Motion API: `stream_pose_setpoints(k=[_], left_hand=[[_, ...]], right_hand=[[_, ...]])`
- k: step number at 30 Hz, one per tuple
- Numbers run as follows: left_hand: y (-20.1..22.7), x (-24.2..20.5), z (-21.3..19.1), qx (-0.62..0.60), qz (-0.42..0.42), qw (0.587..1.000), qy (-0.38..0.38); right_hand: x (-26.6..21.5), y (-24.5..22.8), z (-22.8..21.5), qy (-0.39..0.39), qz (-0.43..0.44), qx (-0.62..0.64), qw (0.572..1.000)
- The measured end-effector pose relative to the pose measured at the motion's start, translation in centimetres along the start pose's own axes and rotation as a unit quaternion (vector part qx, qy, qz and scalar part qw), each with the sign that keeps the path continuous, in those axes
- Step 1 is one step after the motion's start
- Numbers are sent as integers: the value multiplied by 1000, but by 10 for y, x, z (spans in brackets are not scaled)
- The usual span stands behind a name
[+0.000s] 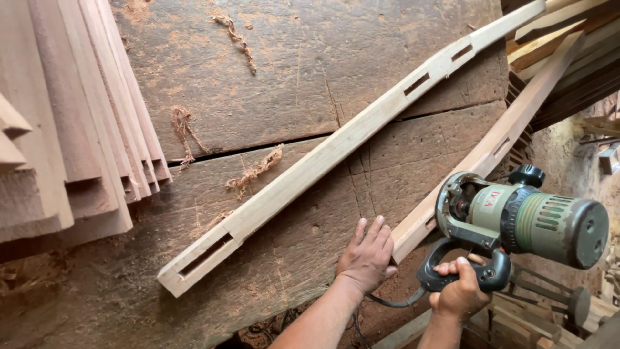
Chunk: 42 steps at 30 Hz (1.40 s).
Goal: Using a hand-held power router to shape the edges of wooden furniture components.
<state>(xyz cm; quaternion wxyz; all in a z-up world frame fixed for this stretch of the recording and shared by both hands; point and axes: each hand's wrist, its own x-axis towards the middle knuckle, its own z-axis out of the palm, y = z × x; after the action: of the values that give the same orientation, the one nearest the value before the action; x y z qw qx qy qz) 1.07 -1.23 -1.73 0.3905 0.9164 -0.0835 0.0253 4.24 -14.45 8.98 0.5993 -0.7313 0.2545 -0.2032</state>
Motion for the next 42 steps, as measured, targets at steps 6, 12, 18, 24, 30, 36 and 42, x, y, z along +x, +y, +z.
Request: stream_pose_setpoints(k=[6,12,18,24,30,36,42], left_hand=[[0,1,-5,-11,-4,1000,-4],[0,0,-1,-22,-10,999,24],[0,1,-5,-22,-11,1000,1],[0,0,-1,-26,-15,999,11],[0,1,-1,-7,-15,1000,4],[0,0,0,-27,-21,999,8],[0,0,-1,-11,-19,1000,9]], right_hand=[[18,1,4,-7,-3,5,1000],[33,-2,11,-12,-9,11,1000],[49,-5,19,17,-6,-29,999],[62,-10,28,34,1,-29,999],[81,-10,28,22,-6,-30,999],[96,-9,26,12,0,-17,1000],[108,-7,24,0,15,10,1000]])
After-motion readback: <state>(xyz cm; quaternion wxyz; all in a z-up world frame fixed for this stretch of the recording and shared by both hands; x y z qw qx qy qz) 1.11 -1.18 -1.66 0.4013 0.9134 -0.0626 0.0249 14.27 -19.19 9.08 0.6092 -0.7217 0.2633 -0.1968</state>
